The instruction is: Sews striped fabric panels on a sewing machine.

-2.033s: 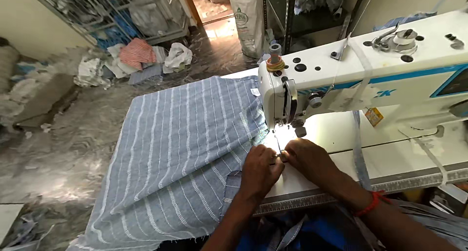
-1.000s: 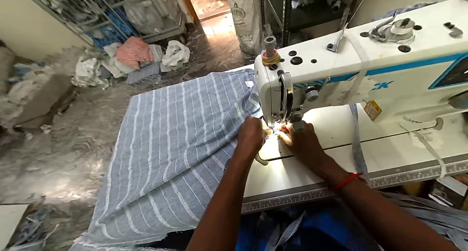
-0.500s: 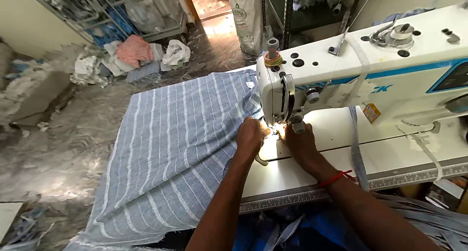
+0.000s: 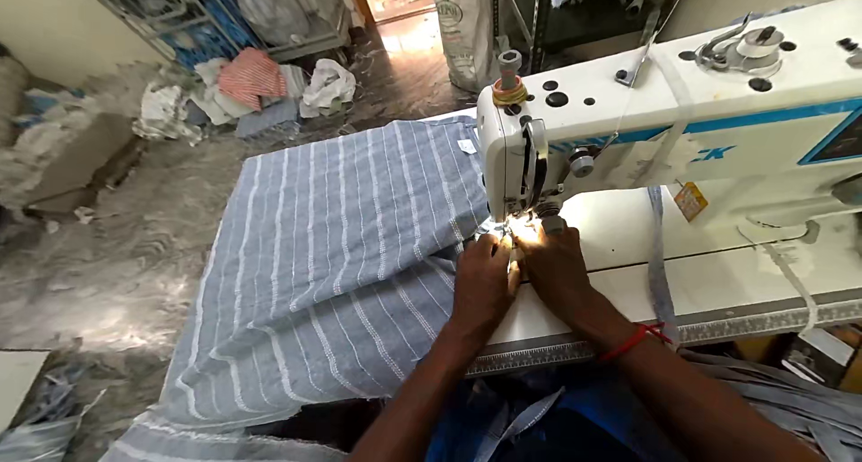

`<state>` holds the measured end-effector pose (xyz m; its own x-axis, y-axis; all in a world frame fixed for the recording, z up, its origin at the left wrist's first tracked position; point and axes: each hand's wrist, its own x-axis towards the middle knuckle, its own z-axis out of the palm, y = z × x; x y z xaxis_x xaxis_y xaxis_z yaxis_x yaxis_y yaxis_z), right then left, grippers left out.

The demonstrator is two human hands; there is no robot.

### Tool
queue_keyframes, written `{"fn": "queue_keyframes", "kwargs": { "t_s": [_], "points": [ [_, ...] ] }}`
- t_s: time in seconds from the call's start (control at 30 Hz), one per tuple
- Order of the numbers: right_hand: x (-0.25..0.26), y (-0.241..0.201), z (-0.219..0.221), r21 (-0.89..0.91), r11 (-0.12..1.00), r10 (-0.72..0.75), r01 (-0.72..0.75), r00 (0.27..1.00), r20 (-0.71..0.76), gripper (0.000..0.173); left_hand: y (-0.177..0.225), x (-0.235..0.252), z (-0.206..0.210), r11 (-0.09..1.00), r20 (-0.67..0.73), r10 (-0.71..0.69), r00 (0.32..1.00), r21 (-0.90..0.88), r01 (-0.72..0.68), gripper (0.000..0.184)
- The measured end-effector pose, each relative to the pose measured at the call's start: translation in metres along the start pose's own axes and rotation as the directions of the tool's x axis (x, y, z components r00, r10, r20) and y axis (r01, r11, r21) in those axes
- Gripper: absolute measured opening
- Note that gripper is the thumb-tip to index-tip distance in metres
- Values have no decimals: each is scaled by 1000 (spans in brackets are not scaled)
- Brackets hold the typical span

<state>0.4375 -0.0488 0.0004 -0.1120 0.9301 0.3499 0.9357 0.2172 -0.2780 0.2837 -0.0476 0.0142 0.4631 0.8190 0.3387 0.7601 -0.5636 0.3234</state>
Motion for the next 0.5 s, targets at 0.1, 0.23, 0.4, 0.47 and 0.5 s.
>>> {"fn": "queue_keyframes", "kwargs": {
  "t_s": [0.1,0.23,0.4,0.47,0.5],
  "points": [
    [-4,8,-9,88,996,-33,32,999,6,23,10,-5,6,996,-39,-26,999,81,29,38],
    [-45,67,-87,61,987,160,-151,971,-180,38,-5,4,17,996,-42,-9,999,88,12,34],
    [-109,168,-97,-166,908,358,-384,919,-165,56,-10,11,21,995,-42,-2,999,99,6,34],
    [-102,160,-108,-142,919,346,-369,924,-163,52,-7,8,18,992,-45,-1,999,124,6,33],
    [-97,156,-115,-144,919,338,-366,923,-186,51,-5,7,18,991,-40,-1,999,134,6,33]
  ]
}}
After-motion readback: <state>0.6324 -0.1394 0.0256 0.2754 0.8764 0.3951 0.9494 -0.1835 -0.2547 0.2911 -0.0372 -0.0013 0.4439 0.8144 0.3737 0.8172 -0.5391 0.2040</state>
